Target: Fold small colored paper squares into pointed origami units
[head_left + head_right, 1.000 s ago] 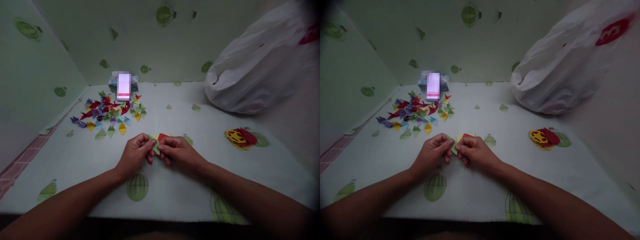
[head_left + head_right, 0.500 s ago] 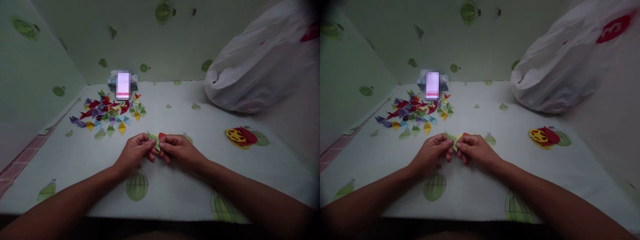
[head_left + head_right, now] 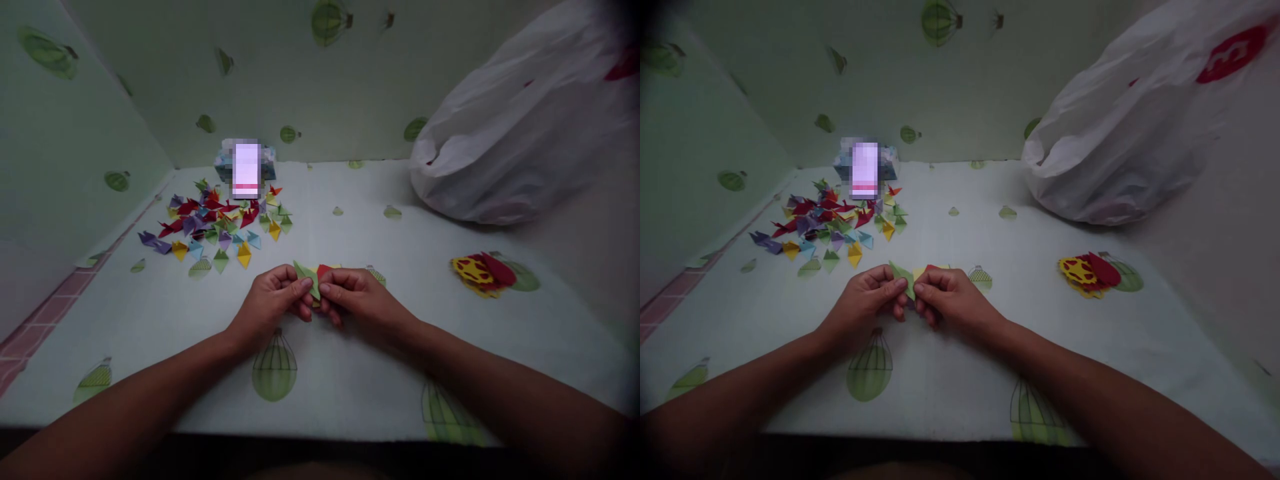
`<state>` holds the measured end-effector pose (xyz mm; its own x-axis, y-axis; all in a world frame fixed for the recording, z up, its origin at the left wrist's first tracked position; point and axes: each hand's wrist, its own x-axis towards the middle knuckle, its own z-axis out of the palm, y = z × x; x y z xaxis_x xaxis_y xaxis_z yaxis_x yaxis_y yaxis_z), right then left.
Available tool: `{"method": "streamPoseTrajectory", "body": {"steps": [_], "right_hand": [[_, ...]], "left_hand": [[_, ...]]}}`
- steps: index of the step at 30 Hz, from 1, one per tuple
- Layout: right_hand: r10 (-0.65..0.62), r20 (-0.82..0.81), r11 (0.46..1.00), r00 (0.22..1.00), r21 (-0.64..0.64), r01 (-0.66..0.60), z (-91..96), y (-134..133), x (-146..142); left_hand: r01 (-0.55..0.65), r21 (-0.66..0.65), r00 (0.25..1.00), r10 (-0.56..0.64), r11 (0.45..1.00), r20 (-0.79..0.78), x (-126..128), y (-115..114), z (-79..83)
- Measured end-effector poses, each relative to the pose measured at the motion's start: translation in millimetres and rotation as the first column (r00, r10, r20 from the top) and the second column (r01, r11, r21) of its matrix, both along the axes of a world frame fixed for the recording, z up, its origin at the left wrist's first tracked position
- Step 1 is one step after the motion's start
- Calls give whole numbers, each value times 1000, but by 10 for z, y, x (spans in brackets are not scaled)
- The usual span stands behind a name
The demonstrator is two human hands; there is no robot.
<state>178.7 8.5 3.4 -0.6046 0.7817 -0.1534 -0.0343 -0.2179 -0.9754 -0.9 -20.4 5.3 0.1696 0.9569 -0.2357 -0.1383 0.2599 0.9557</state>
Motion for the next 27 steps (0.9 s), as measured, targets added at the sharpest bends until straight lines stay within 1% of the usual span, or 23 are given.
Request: {"method": "streamPoseTrajectory", "body": {"steps": [3,5,10,15,18,27], "right_hand": [[-34,-11,999,999,-9,34,12,1,0],[-50,-19,999,999,-16,50,15,3,1],[-22,-13,999,1000,-27,21,18,-1,10],[-2,-45,998,999,-63,-1,5,1,24],[9,-49,998,999,-64,-12,-5,10,30],[11,-82,997,997,-76,-17,-3,13,31]], "left_hand": [[48,-15,996,-47,999,73,2,-4,-8],[65,-24,993,-62,998,96,0,-5,-14],[85,-27,994,-83,996,73,-15,7,-17],[96,-44,994,-93,994,53,-21,17,7],[98,-50,994,-95,994,57,-20,15,16],[104,-15,991,-102,994,82,-20,17,1]]}}
